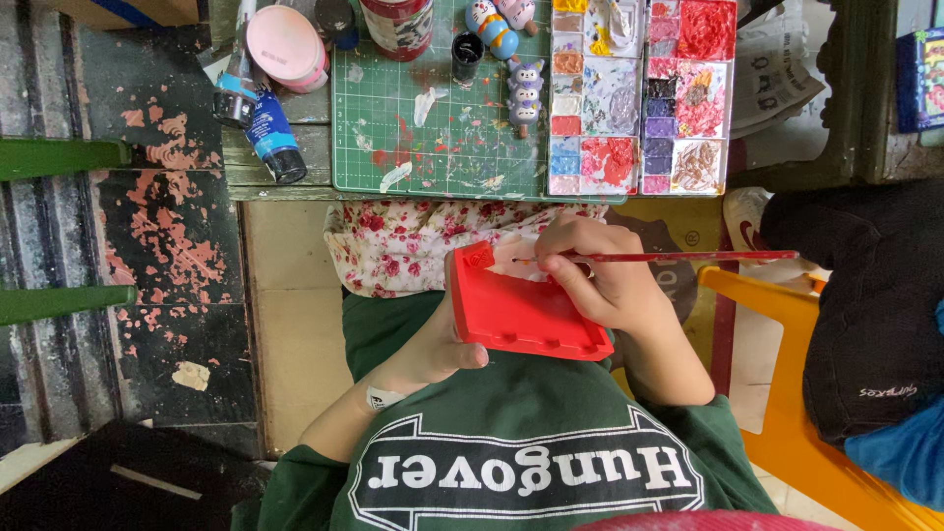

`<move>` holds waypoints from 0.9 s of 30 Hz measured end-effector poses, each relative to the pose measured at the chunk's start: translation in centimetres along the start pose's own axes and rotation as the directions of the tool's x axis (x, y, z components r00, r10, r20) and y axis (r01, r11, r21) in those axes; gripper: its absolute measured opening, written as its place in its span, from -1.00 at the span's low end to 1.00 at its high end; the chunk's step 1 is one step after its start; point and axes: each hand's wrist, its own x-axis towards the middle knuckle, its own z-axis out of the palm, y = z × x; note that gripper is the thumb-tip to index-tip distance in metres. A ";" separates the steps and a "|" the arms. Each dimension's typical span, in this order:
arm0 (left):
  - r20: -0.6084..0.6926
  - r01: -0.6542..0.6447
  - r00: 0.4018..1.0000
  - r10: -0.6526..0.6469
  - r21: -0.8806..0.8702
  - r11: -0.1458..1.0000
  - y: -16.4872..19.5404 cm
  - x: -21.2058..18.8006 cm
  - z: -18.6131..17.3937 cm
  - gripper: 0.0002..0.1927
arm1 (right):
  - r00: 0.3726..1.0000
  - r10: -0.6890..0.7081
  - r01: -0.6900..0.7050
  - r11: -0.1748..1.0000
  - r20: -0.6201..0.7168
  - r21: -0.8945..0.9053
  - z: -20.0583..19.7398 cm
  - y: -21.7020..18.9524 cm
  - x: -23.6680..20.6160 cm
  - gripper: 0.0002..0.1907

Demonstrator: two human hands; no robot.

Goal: The person holds a small cat-shaped figurine in a red plastic tray and paints it white using a paintbrush, dipping the brush into a paint palette on the table. They rotate the figurine to reach different sides, reach for paint containers, and continue brushing white paint over the figurine's surface.

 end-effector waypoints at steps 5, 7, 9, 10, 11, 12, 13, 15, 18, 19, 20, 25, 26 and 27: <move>-0.017 0.005 1.000 -0.005 -0.010 1.000 -0.2 0.0 0.0 0.41 | 1.000 -0.017 0.017 1.000 -0.007 0.010 0.0 0.1 0.0 -0.96; -0.016 0.009 1.000 -0.009 -0.023 1.000 -0.3 -0.1 0.0 0.41 | 1.000 -0.024 0.024 1.000 0.000 0.009 0.0 0.2 0.0 -0.97; -0.011 0.004 1.000 -0.005 -0.027 1.000 -0.3 -0.1 -0.1 0.41 | 1.000 -0.014 0.014 1.000 0.005 0.003 0.1 0.1 0.0 -0.97; -0.011 0.008 1.000 -0.008 -0.021 1.000 -0.3 -0.1 -0.1 0.41 | 1.000 -0.009 0.009 1.000 0.008 0.000 0.1 0.1 0.0 -0.97; -0.010 0.011 1.000 -0.011 -0.015 1.000 -0.3 -0.1 -0.2 0.41 | 1.000 -0.010 0.010 1.000 0.008 0.003 0.1 0.1 0.1 -0.98; -0.010 0.014 1.000 -0.014 -0.009 1.000 -0.3 -0.1 -0.2 0.41 | 1.000 -0.010 0.010 1.000 0.008 0.006 0.0 0.1 0.1 -0.98; -0.013 0.019 1.000 -0.019 -0.007 1.000 -0.3 -0.1 -0.1 0.42 | 1.000 -0.010 0.010 1.000 0.009 0.010 0.1 0.1 0.1 -0.98; -0.020 0.027 0.999 -0.027 0.000 1.000 -0.2 -0.1 -0.1 0.44 | 1.000 -0.003 0.003 1.000 -0.003 -0.001 0.1 0.1 0.0 -0.98; -0.023 0.034 0.999 -0.034 -0.013 0.999 -0.1 -0.1 0.0 0.45 | 1.000 -0.009 0.009 1.000 -0.009 0.001 0.1 0.1 0.0 -0.97; -0.022 0.030 0.999 -0.030 0.000 1.000 -0.1 -0.1 -0.1 0.45 | 1.000 -0.014 0.014 1.000 -0.010 0.005 0.1 0.1 -0.1 -0.97; -0.020 0.026 0.999 -0.025 0.013 1.000 -0.1 -0.2 -0.1 0.45 | 1.000 -0.015 0.016 1.000 -0.012 0.008 0.1 0.1 -0.1 -0.97; -0.026 0.035 0.999 -0.035 0.009 0.999 -0.5 -0.2 -0.2 0.46 | 0.999 -0.011 0.012 1.000 -0.030 0.026 0.1 0.2 -0.2 -0.97; -0.023 0.027 0.999 -0.026 0.006 1.000 -0.6 -0.2 -0.3 0.45 | 0.999 -0.009 0.010 0.999 -0.031 0.036 0.1 0.3 -0.3 -0.97; -0.020 0.018 1.000 -0.018 0.003 1.000 -0.7 -0.2 -0.3 0.44 | 0.999 -0.007 0.008 0.999 -0.032 0.046 0.1 0.3 -0.3 -0.97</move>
